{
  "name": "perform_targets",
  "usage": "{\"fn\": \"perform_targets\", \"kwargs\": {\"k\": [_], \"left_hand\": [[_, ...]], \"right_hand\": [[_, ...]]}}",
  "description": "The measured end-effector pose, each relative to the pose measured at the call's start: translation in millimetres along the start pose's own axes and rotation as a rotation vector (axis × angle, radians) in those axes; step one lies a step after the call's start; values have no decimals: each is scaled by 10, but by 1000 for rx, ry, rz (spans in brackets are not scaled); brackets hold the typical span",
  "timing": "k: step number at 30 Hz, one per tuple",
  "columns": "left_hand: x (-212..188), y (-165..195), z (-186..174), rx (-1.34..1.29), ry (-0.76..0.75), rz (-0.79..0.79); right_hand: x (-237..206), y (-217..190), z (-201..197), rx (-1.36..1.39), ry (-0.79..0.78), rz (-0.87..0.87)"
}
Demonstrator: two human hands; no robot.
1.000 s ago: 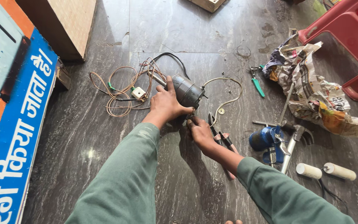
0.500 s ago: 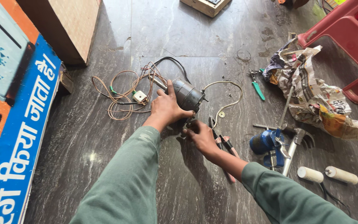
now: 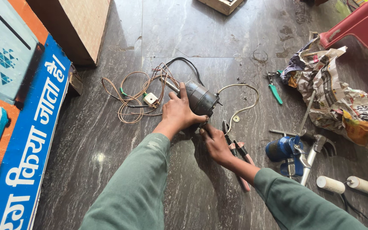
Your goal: The person works on an electric motor placed on the floor, using pliers to adjust wires and a metal rod to tighten components. They manipulate the motor's shaft and connections while surrounded by tools and electrical parts.
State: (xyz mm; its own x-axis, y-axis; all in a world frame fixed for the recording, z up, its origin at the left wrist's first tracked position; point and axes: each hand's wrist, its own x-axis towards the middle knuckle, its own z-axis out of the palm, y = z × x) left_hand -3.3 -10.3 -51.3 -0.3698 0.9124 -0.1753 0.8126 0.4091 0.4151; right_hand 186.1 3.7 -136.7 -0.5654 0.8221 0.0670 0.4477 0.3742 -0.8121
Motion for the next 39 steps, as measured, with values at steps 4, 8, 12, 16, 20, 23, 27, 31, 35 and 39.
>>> {"fn": "perform_targets", "kwargs": {"k": [4,8,12,16,20,23,27,31,35,39], "left_hand": [[11,-8,28,17,35,25],[28,-8,47,19,26,17],[47,-3,53,16,30,19],[59,-3,49,27,24,14],[55,-24,22,38,13,20],[44,-29,-5,32,2,13],[43,-25,-29,47,-22,9],[58,-31,-21,48,-23,-5],[37,-66,28,32,-8,-26],[-16,-125,51,22,-22,-42]], "right_hand": [[55,23,-19,361,-108,303],[126,-14,23,978,-200,643],[226,-71,58,1128,-162,827],[297,-83,-17,1209,-261,913],[258,-64,-68,1151,-360,869],[187,-100,-82,797,-265,768],[138,-177,-154,396,-164,531],[121,-235,-191,115,-140,242],[170,-250,-132,41,-124,239],[214,-204,-123,35,-191,141]]}}
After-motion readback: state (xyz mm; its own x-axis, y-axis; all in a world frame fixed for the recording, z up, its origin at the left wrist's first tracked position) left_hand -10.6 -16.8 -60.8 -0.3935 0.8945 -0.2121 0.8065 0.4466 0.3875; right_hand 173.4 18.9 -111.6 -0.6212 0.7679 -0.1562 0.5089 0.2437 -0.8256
